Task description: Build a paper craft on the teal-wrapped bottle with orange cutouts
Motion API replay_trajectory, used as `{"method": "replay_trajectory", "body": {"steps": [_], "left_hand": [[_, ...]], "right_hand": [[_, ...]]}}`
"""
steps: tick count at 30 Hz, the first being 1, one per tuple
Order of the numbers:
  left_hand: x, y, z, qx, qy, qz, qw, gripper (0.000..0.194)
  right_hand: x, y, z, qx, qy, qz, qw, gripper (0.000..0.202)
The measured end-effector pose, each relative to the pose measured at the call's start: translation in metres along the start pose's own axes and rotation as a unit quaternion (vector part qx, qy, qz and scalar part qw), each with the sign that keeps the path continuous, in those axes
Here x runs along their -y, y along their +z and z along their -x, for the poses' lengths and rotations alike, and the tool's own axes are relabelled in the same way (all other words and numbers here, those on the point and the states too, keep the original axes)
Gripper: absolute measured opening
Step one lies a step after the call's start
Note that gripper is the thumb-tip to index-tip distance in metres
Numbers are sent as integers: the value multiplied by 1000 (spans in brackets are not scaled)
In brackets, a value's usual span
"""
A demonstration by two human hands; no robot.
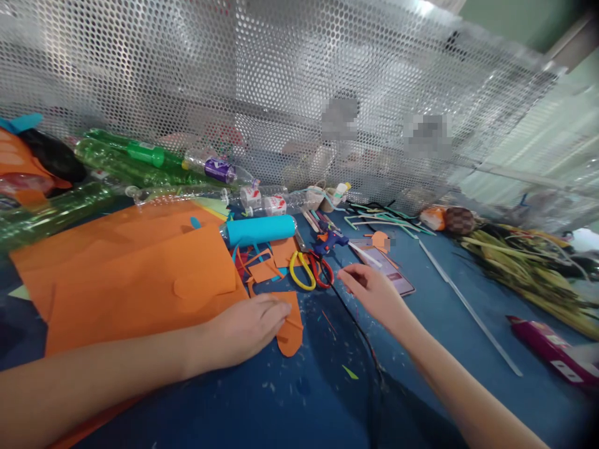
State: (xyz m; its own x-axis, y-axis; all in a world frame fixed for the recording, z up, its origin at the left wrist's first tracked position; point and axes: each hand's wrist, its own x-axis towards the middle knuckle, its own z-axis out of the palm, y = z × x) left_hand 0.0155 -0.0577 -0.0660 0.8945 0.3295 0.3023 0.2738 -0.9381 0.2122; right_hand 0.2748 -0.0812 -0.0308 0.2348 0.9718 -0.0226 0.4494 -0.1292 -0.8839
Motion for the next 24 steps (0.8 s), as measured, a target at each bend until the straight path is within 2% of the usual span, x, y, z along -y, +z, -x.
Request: {"method": "replay_trajectory", "body": {"steps": [2,5,8,10,12,16,20,24], "left_hand": [[2,-3,-3,-19,-8,21,1000,24],[2,-5,-4,-26,-1,35,999,23],[1,-4,-3,-14,6,33,999,24],[1,-4,-3,-3,7,35,999,24],[0,-4,-3,2,0,46,999,24],[2,-4,0,-19,-24,77,997,27],[-2,-4,3,-5,-3,84,996,45],[-16,-1,6,-6,4,57,998,35]], "right_hand": [[14,10,12,30,-89,114,989,15],[32,29,26,156,-180,131,962,13],[37,44,33,215,-204,154,943,14],[34,50,35,226,-206,175,936,11],[29,51,35,223,-211,194,932,4],[22,38,27,201,-219,209,932,9],[16,24,12,120,-235,213,941,10],[7,28,7,77,-234,201,948,12]]}}
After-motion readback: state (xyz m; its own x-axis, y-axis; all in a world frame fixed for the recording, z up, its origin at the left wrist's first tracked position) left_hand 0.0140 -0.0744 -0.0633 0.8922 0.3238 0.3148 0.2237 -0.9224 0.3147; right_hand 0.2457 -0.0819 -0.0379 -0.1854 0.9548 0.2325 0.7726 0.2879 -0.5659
